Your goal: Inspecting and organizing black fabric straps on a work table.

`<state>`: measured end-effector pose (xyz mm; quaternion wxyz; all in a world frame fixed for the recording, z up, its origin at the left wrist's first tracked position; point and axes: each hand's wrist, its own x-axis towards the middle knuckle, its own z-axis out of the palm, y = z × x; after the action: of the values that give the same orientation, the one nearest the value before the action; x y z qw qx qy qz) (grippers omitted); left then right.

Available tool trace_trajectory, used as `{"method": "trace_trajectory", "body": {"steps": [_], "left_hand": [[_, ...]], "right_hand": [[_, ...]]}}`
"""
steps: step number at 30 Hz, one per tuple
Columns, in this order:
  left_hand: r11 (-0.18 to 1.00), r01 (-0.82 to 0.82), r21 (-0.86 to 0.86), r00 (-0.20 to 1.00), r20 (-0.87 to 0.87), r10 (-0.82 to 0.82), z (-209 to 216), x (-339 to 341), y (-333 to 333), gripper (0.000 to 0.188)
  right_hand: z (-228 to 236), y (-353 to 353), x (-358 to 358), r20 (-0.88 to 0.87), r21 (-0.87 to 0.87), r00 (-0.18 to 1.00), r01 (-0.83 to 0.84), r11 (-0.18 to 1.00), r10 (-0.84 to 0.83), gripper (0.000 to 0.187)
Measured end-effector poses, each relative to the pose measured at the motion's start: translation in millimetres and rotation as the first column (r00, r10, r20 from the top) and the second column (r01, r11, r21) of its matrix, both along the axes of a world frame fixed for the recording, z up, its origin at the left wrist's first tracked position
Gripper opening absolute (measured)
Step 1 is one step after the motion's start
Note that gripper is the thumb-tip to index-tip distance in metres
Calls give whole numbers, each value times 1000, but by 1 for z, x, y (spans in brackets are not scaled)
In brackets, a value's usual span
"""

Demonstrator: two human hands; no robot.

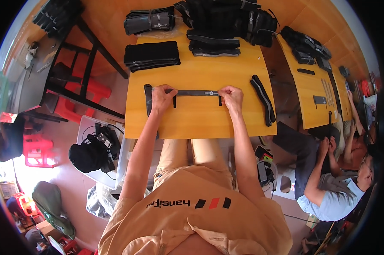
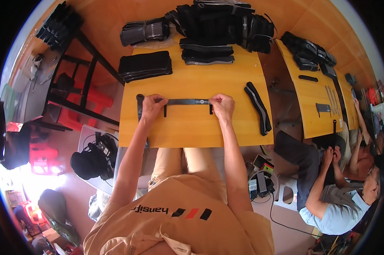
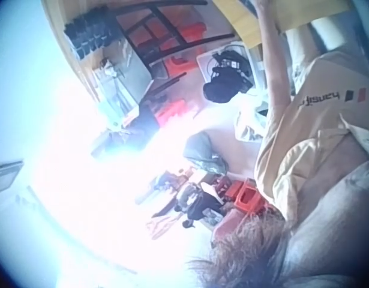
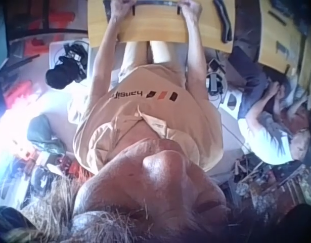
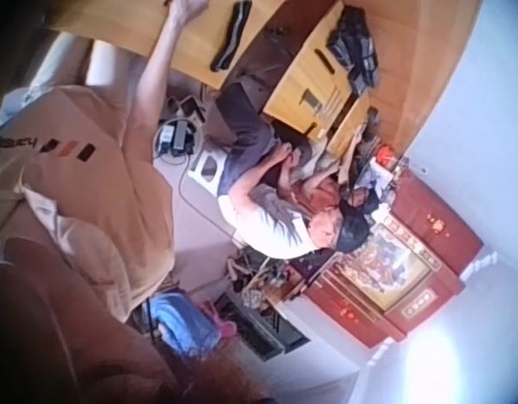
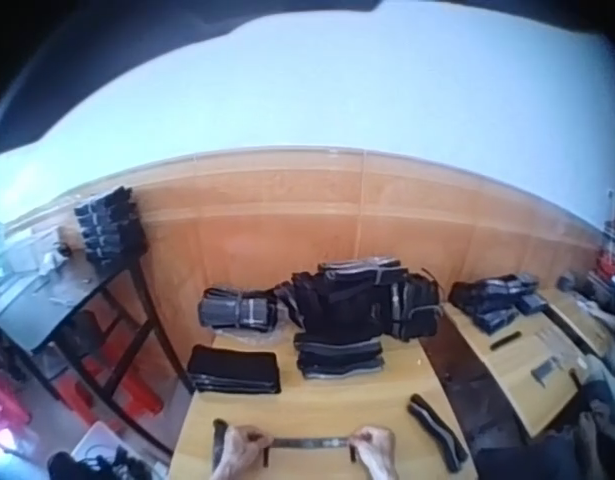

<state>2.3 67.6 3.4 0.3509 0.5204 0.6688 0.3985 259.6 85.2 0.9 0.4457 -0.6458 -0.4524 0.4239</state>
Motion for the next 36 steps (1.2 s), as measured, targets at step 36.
{"method": "trace_trajectory", "body": {"steps": [36], "left_hand": [[989,-17,147,990,-134,37,-16,-2,-3,8]], "right_hand": [[0,-2,-5,107,71,994,-41,997,33,9]]}}
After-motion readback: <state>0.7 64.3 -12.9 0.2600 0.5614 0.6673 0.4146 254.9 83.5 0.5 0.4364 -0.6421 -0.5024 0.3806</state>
